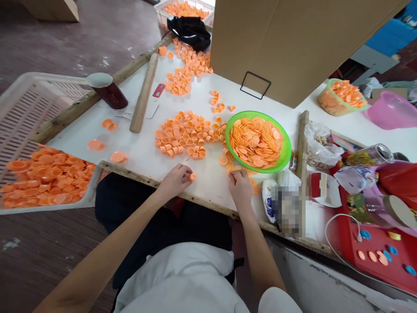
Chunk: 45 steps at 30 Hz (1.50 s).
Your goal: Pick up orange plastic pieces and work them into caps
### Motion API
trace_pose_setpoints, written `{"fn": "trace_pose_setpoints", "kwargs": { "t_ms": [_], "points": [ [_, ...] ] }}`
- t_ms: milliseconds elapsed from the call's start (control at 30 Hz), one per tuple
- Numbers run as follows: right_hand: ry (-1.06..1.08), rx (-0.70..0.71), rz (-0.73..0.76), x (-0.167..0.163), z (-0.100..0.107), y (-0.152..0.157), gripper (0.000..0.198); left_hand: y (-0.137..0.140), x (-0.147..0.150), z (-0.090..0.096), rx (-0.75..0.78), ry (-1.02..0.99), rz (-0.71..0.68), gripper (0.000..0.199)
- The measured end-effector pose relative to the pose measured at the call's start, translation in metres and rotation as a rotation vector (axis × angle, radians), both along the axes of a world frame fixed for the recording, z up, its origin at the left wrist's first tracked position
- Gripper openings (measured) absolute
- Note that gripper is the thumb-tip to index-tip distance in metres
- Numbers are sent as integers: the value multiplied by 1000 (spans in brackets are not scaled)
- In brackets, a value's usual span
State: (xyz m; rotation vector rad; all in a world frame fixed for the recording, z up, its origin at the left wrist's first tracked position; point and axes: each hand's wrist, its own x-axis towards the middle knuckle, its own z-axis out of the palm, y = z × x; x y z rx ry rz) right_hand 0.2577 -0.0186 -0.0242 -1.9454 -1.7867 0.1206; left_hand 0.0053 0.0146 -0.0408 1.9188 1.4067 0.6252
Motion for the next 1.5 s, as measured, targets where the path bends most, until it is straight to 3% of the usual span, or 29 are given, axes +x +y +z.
{"fn": "trace_pose_setpoints", "kwargs": {
  "t_ms": [133,300,400,533,667,800,933,1100,1333,1500],
  "points": [
    [247,5,-12,-9,-5,0,24,-1,6,-3,-20,11,1,20],
    [738,-277,91,-46,-24,6,27,1,2,-18,-51,-53,-11,27],
    [872,-337,151,-69,-23,10,25,-1,-9,-13,-115,-154,38,32],
    [876,-245,152,-84,-8,14,18,-3,-16,13,-340,-303,152,27],
    [830,-120,267,-85,2,12,12,-2,-7,27,-597,-542,234,40],
    [873,-165,299,-82,-6,8,15,-1,2,20,-551,-652,235,32],
    [908,-288,132,-83,-21,6,22,-4,6,13,-409,-421,215,16],
    [924,-394,118,-86,-26,12,24,1,9,7,-318,-198,209,10],
    [961,-542,169,-80,-10,28,27,13,7,-3,-477,-274,142,14],
    [780,-491,193,-79,-16,29,20,13,7,-10,-566,-340,150,14]
  ]
}}
